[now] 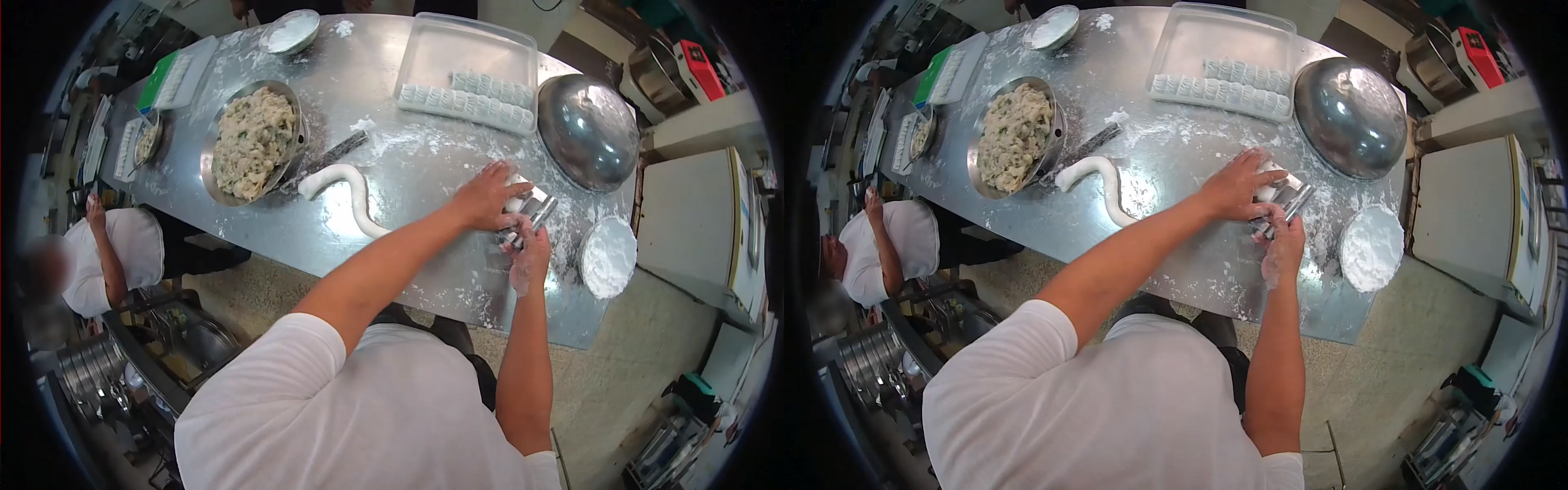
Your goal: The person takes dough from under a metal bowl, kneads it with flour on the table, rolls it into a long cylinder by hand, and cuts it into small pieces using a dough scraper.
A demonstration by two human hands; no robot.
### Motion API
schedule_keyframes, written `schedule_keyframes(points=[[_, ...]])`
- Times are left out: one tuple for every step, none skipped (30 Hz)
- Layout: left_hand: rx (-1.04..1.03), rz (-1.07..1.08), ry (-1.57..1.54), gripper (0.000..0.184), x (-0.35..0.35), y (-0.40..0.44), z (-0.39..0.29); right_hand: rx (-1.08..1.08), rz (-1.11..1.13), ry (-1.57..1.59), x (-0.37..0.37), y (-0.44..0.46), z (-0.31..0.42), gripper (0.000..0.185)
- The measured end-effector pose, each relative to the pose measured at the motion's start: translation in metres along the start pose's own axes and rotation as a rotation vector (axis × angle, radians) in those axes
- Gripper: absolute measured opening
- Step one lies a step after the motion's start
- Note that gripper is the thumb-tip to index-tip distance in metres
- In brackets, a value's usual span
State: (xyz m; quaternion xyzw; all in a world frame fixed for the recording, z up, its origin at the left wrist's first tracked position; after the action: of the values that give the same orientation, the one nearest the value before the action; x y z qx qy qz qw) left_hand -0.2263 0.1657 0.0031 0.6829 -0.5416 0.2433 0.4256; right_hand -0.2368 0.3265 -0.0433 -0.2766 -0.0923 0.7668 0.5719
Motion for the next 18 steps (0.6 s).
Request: schedule_keyframes(points=[[0.058,-0.041,-0.046,0.059,0.0,-0.003,0.001,-0.002,0.008,0.002,-0.01,-0.002,-0.001,0.02],[0.115,-0.099,-0.061,0.051,0.002,-0.007,0.004,-0.007,0.012,0.022,-0.016,-0.001,-0.002,0.023],[0.117,-0.103,-0.062,0.051,0.004,-0.008,0.005,-0.006,0.014,0.018,-0.026,-0.005,0.0,0.023],[0.195,-0.176,-0.147,0.05,0.012,-0.011,0.013,0.053,0.047,-0.078,-0.044,-0.012,0.01,0.023],[0.275,-0.248,-0.234,0.049,0.017,-0.015,0.02,0.11,0.079,-0.175,-0.061,-0.019,0.02,0.025],[0.276,-0.247,-0.239,0.049,0.014,-0.016,0.025,0.158,0.099,-0.28,-0.076,-0.026,0.029,0.027],[0.457,-0.376,-0.717,0.046,0.005,-0.022,0.05,0.159,0.094,-0.284,-0.09,-0.033,0.04,0.027],[0.634,-0.493,-1.2,0.043,-0.009,-0.031,0.065,0.337,0.123,-0.535,-0.11,-0.046,0.061,0.028],[0.633,-0.488,-1.208,0.043,0.002,-0.031,0.063,0.514,0.15,-0.786,-0.132,-0.059,0.079,0.03],[0.731,-0.606,-1.602,0.04,0.016,-0.039,0.062,0.546,0.158,-0.75,-0.143,-0.068,0.088,0.03],[0.82,-0.72,-2.0,0.039,0.023,-0.047,0.061,0.547,0.149,-0.757,-0.145,-0.073,0.096,0.03],[0.75,-0.667,-2.182,0.042,0.024,-0.049,0.065,0.541,0.161,-0.632,-0.146,-0.077,0.103,0.03],[0.747,-0.662,-2.188,0.042,0.036,-0.051,0.064,0.532,0.175,-0.505,-0.146,-0.081,0.106,0.029],[0.723,-0.693,-2.234,0.043,0.049,-0.053,0.063,0.521,0.202,-0.426,-0.141,-0.083,0.109,0.028],[0.699,-0.73,-2.278,0.045,0.067,-0.054,0.062,0.468,0.248,-0.248,-0.134,-0.083,0.106,0.029],[0.633,-0.711,-2.257,0.048,0.089,-0.054,0.063,0.407,0.179,-0.172,-0.126,-0.084,0.105,0.029],[0.63,-0.722,-2.251,0.048,0.11,-0.054,0.067,0.346,0.112,-0.097,-0.118,-0.085,0.103,0.029],[0.489,-0.772,-2.229,0.049,0.14,-0.049,0.074,0.345,0.12,-0.097,-0.11,-0.083,0.099,0.029]])
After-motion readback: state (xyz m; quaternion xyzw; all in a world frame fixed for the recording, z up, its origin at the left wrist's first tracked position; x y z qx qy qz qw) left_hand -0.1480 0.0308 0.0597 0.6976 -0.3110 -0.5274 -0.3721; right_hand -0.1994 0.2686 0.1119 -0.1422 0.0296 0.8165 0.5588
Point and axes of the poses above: each hand's wrist, its own y-axis towards the middle knuckle, its own x-axis out of the back of the hand, z = x × y, the point moved 7 cm from there along y, towards the middle knuckle, and after that the axes turned 6 degrees about y, right-handed, at the moved point
